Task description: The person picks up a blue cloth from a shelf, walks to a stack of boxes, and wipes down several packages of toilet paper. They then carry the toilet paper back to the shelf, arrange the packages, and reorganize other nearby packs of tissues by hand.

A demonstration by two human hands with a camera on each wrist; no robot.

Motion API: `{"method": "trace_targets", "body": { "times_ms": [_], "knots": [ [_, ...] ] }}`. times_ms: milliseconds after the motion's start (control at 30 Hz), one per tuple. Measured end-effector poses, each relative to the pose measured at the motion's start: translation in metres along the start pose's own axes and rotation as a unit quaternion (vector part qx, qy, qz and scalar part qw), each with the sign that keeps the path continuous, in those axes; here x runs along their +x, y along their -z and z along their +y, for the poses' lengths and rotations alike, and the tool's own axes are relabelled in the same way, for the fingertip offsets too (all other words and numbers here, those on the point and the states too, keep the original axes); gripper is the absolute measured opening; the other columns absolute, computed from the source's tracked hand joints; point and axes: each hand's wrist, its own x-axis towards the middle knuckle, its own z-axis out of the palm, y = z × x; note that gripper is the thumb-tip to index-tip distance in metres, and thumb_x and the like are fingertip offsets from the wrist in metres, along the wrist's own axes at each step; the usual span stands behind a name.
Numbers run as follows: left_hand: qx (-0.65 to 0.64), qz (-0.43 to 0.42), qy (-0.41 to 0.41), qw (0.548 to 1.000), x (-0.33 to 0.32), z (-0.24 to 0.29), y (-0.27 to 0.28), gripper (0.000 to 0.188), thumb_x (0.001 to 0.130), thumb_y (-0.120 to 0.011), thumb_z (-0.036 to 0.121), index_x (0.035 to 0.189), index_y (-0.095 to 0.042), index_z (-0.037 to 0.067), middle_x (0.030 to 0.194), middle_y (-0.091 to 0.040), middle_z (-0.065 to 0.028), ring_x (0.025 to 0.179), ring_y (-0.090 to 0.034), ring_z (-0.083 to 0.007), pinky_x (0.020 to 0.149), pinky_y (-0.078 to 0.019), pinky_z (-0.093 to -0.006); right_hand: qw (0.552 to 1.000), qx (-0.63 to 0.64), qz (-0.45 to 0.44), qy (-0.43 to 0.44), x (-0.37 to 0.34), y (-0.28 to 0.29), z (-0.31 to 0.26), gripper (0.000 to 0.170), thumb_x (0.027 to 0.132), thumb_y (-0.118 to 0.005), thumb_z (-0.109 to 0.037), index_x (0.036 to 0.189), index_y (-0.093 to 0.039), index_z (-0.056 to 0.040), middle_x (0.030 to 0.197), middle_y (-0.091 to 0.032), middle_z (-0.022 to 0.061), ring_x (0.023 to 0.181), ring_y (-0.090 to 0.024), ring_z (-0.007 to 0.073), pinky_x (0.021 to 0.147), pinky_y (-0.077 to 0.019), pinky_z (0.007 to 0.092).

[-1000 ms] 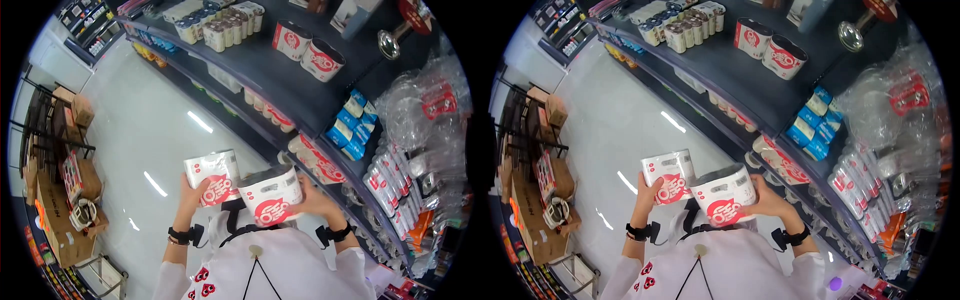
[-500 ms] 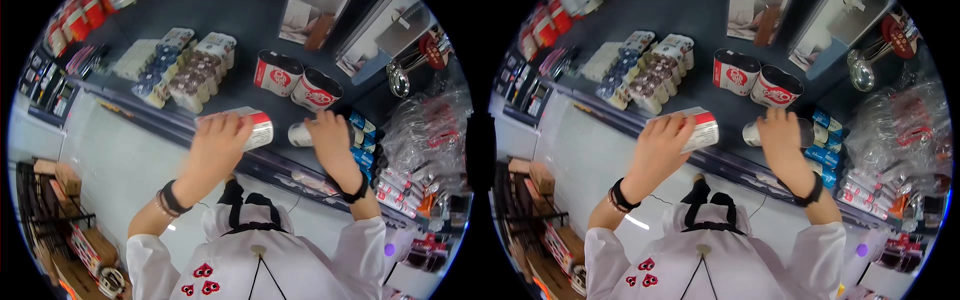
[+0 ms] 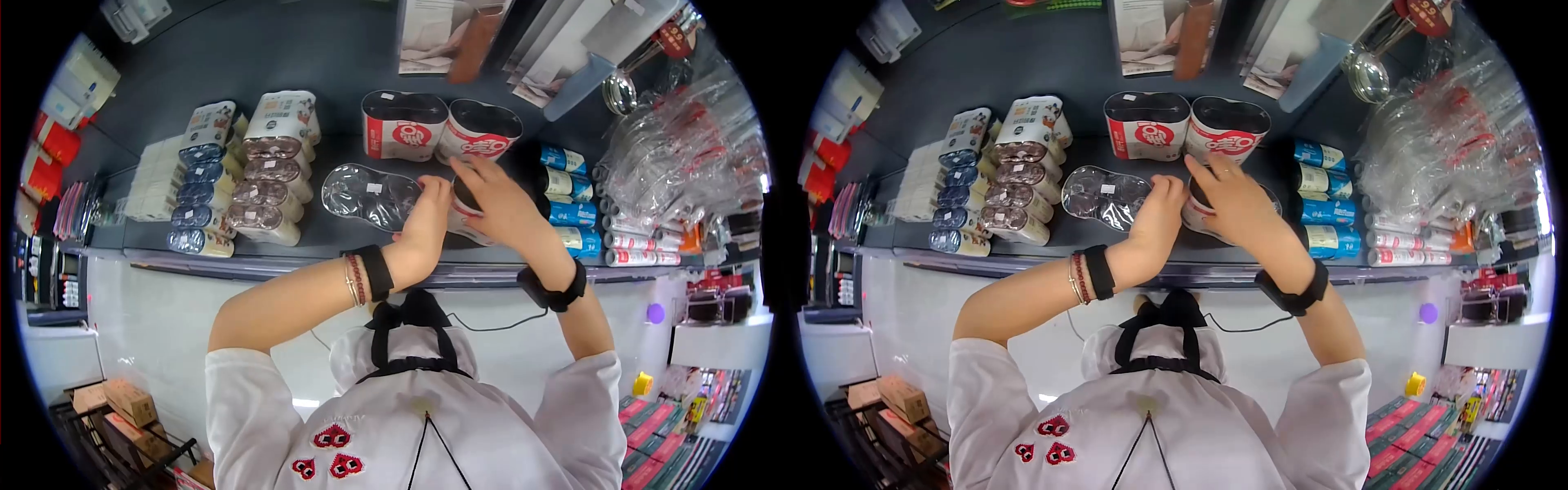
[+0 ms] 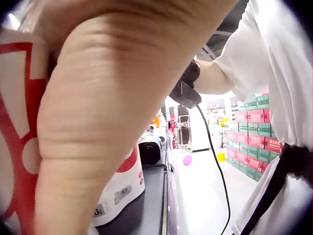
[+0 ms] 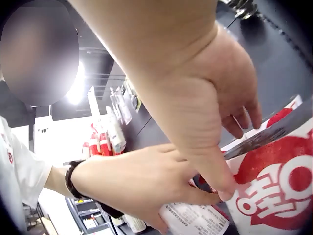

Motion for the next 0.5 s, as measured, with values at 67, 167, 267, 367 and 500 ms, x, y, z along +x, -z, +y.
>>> {"method": "trace_targets", "body": {
  "times_ms": [67, 167, 267, 367, 500],
  "knots": [
    [-0.007, 0.043, 0.005, 0.999, 0.003, 0.007, -0.007, 0.036, 0.092, -0.058, 0.022, 0.122, -0.074, 0.009, 0.122, -0.063, -0.0096, 0.123, -0.051, -0.034, 0.107, -0.0331, -0.0518, 1.0, -0.02, 0.005, -0.019, -0.014, 0.004, 0.012, 0.1, 0.068, -0.086, -0.019, 0.156, -0.039, -0.0116, 0.148, -0.049, 0.0253, 0.14, -0.046, 0.0413, 0.111, -0.0422, 0.0485],
    [-0.077, 0.211, 0.0, 0.975, 0.007, 0.01, -0.03, 0.027, 0.085, -0.063, 0.019, 0.103, -0.08, 0.008, 0.101, -0.071, -0.0073, 0.115, -0.059, -0.0317, 0.117, -0.0314, -0.056, 0.986, -0.037, -0.045, -0.159, -0.038, -0.006, 0.026, 0.109, 0.066, -0.089, -0.027, 0.159, -0.034, -0.0144, 0.152, -0.045, 0.0246, 0.143, -0.04, 0.045, 0.112, -0.0394, 0.0562],
    [-0.197, 0.368, -0.005, 0.909, 0.012, 0.001, -0.051, 0.022, 0.083, -0.064, 0.021, 0.092, -0.08, 0.009, 0.097, -0.07, -0.0084, 0.116, -0.059, -0.0296, 0.112, -0.0395, -0.0551, 0.987, 0.054, -0.034, -0.147, -0.043, -0.016, 0.039, 0.108, 0.067, -0.088, -0.028, 0.159, -0.033, -0.0167, 0.152, -0.044, 0.0257, 0.144, -0.038, 0.0443, 0.113, -0.0386, 0.0565],
    [-0.321, 0.399, -0.041, 0.858, 0.006, -0.01, -0.061, 0.027, 0.079, -0.074, 0.029, 0.095, -0.071, 0.008, 0.107, -0.066, -0.0086, 0.119, -0.059, -0.0304, 0.109, -0.0444, -0.0505, 0.99, 0.001, -0.003, -0.142, -0.047, -0.022, 0.038, 0.109, 0.068, -0.087, -0.028, 0.161, -0.032, -0.0196, 0.155, -0.039, 0.0262, 0.144, -0.036, 0.046, 0.112, -0.0388, 0.0572],
    [-0.52, 0.435, 0.043, 0.734, -0.018, -0.035, -0.068, 0.062, 0.065, -0.088, 0.035, 0.115, -0.062, 0.007, 0.125, -0.059, -0.0098, 0.123, -0.055, -0.0358, 0.107, -0.0439, -0.0488, 0.987, -0.049, 0.045, -0.143, -0.053, -0.016, 0.02, 0.111, 0.067, -0.089, -0.028, 0.161, -0.032, -0.022, 0.16, -0.032, 0.0262, 0.145, -0.033, 0.0494, 0.111, -0.0394, 0.0583]
  ]
}}
